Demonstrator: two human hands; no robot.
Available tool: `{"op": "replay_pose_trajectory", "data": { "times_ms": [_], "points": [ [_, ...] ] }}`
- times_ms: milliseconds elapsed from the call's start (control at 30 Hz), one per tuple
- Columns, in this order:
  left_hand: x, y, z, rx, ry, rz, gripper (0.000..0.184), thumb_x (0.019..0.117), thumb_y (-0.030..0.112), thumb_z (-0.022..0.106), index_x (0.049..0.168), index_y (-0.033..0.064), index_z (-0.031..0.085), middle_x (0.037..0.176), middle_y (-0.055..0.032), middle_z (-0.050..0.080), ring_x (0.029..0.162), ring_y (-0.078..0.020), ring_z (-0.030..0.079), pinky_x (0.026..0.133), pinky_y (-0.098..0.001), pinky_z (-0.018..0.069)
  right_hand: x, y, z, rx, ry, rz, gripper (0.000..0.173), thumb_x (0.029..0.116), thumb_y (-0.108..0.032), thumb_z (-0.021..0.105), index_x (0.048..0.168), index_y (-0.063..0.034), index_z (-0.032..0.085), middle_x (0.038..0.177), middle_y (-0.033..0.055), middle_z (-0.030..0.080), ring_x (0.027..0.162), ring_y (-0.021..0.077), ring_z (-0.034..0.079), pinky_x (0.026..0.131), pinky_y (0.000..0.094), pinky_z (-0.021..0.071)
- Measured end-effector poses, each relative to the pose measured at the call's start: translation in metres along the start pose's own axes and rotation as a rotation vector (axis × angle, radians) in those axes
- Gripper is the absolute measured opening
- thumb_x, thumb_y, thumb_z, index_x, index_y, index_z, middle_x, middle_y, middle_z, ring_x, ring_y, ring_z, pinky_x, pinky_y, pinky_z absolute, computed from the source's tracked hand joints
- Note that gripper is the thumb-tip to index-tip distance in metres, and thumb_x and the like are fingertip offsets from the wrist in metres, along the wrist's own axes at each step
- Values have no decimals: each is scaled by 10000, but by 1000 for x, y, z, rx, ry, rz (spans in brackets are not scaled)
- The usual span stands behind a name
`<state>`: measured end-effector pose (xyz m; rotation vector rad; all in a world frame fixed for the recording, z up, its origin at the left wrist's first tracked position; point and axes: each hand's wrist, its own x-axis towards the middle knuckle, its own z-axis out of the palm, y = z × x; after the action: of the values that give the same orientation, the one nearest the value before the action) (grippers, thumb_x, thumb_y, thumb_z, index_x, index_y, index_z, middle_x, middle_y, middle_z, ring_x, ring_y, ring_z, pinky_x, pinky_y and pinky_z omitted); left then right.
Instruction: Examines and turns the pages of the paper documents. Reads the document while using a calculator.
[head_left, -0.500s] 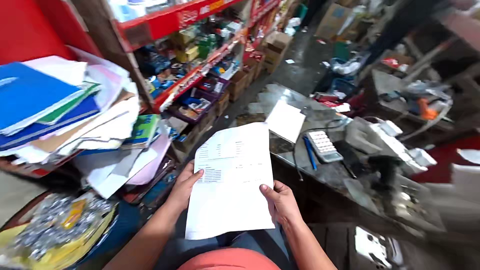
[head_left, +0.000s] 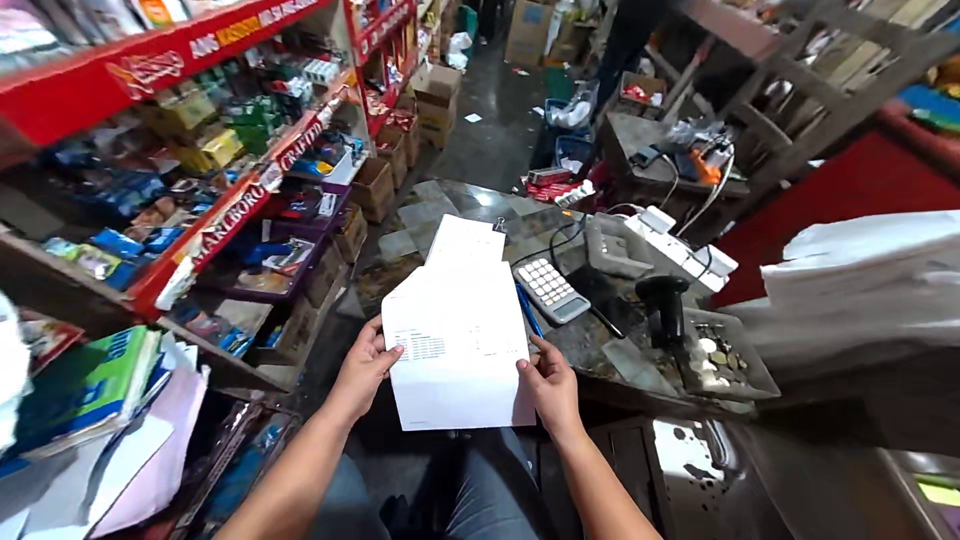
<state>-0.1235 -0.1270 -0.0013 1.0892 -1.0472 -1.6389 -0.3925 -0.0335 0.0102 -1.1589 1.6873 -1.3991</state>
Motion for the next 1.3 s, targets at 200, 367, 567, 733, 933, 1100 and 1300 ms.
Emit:
{"op": "replay_pose_trajectory", "data": {
  "times_ms": [200, 367, 567, 733, 933, 1100, 1300],
  "points": [
    [26, -12, 25, 179, 89, -17, 488, 994, -8, 605, 1443, 20, 417, 1038, -89, 748, 853, -136, 752, 751, -283, 633, 7, 18, -11, -126, -2, 82, 457, 949, -21, 622, 1394, 53, 550, 850, 43, 666, 700, 33, 618, 682, 185, 540],
    [32, -11, 29, 299, 177, -8, 523, 934, -10, 690, 1407, 5, 466, 924, -69, 751, 759, -102, 742, 693, -253, 627, 4, 24, -14, -75, -13, 48, 418, 934, -18, 632, 1339, 70, 577, 872, 39, 680, 705, 9, 614, 675, 164, 530],
    [33, -9, 30, 308, 193, -4, 341, 918, -50, 689, 1232, 6, 569, 887, -36, 755, 745, -72, 736, 672, -222, 619, 7, 30, -14, -72, -23, -1, 363, 929, -22, 631, 1281, 66, 622, 853, 24, 669, 691, -13, 587, 654, 144, 508],
    [33, -10, 29, 296, 190, 5, 337, 908, -71, 687, 1211, 10, 565, 893, -42, 758, 748, -86, 743, 677, -233, 626, 7, 32, -13, -120, -23, -15, 354, 936, -46, 626, 1278, 46, 642, 826, 23, 656, 663, -8, 567, 635, 147, 492],
    [33, 5, 27, 460, 146, 29, 294, 926, 25, 712, 1188, 30, 580, 862, -14, 749, 716, -45, 720, 650, -202, 601, 9, 31, -13, -161, -31, -23, 349, 935, -51, 625, 1269, 47, 648, 816, 18, 642, 657, -16, 553, 620, 133, 477],
    [53, 24, 17, 559, 109, 173, 366, 977, 179, 681, 1305, 42, 596, 893, 3, 708, 735, -11, 667, 699, -187, 562, 7, 29, -11, -174, -18, 1, 353, 936, -49, 628, 1278, 42, 645, 832, 18, 652, 673, -17, 564, 644, 132, 488],
    [107, 36, 23, 444, 51, 194, 409, 960, 61, 693, 1357, 61, 591, 1054, -56, 702, 833, -67, 677, 771, -235, 569, 16, 10, -9, -157, 0, 45, 314, 952, -40, 614, 1252, 37, 658, 899, 45, 688, 718, -12, 600, 690, 143, 512]
  ]
}}
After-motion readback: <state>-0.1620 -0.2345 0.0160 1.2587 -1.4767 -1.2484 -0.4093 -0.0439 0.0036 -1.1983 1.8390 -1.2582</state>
